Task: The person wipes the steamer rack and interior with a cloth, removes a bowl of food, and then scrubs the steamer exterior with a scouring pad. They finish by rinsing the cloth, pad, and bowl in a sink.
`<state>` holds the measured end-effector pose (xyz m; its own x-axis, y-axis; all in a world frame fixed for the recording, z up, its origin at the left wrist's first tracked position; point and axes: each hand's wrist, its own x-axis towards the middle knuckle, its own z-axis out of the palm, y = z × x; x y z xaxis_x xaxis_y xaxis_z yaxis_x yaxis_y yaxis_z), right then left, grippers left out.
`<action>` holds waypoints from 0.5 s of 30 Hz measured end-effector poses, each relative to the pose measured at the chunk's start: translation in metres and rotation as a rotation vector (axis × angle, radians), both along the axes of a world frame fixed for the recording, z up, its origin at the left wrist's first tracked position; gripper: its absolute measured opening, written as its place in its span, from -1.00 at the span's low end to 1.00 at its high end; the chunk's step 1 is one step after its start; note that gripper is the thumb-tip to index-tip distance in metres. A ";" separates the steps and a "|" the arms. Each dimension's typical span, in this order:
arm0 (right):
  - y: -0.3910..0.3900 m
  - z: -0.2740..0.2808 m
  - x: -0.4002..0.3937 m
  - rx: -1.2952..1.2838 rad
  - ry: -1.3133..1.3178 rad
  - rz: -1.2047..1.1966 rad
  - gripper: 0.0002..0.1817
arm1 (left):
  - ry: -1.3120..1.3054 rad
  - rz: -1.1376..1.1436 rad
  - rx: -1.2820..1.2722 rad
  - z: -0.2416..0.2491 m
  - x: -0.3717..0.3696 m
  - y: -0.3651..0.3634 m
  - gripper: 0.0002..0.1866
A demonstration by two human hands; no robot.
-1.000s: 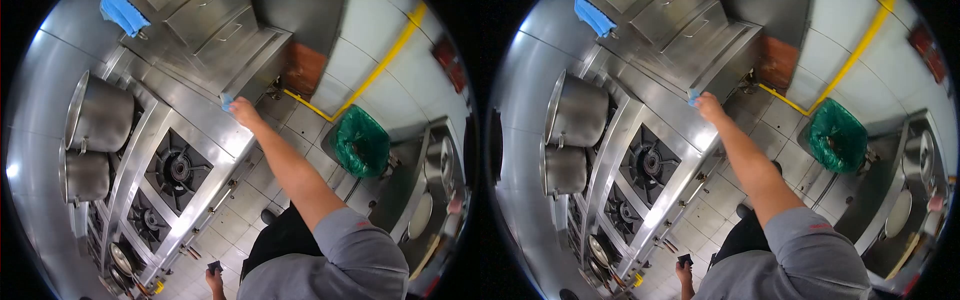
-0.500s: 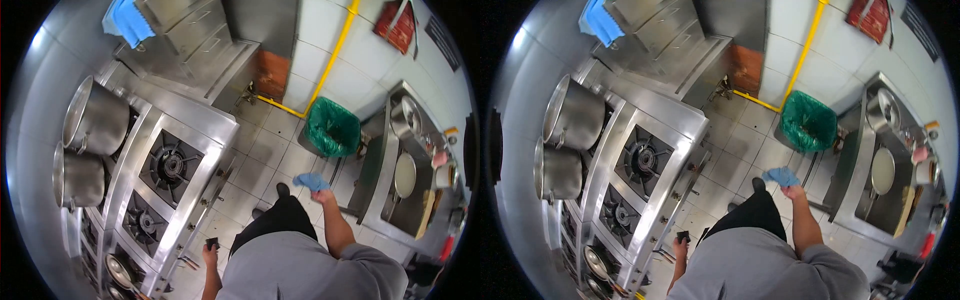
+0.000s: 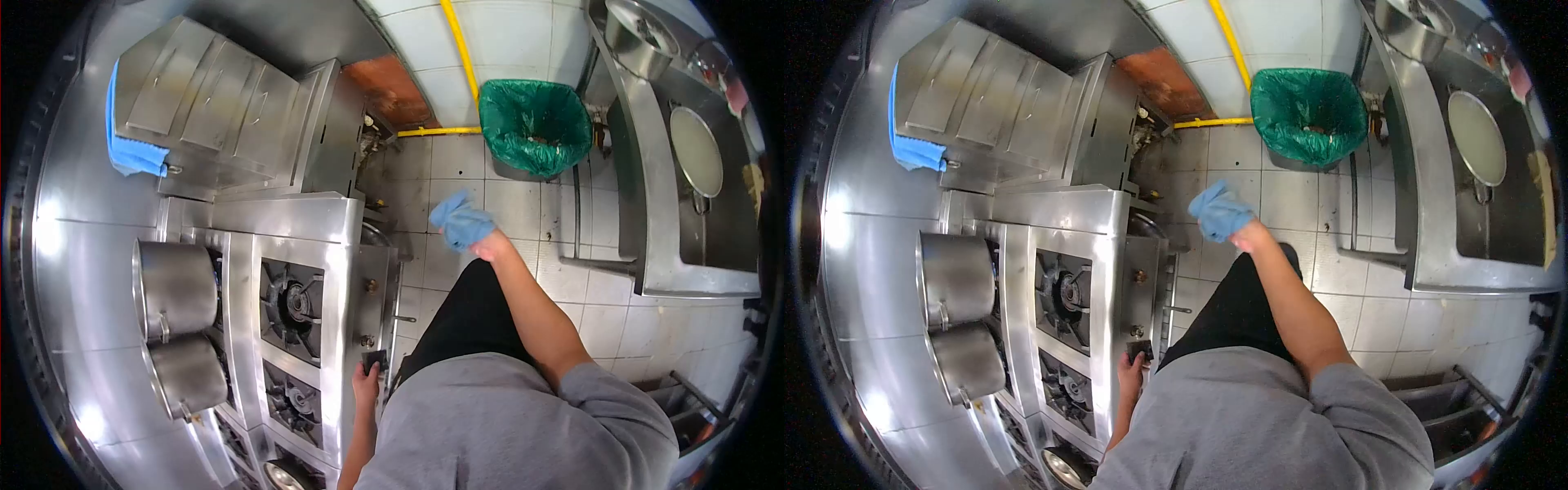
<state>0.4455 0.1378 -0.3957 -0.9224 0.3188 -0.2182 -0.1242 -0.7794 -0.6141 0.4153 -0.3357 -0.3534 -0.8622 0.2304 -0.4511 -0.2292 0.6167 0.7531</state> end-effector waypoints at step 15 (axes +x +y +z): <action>-0.056 0.021 -0.103 -0.093 0.356 0.318 -0.83 | -0.161 0.104 0.675 0.099 -0.116 0.175 -0.65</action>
<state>0.3425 0.0816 -0.3746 -0.9935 0.0028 0.1140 -0.0601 -0.8623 -0.5027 0.2993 -0.1611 -0.2548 -0.8292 0.4255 -0.3626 -0.4028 -0.0051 0.9153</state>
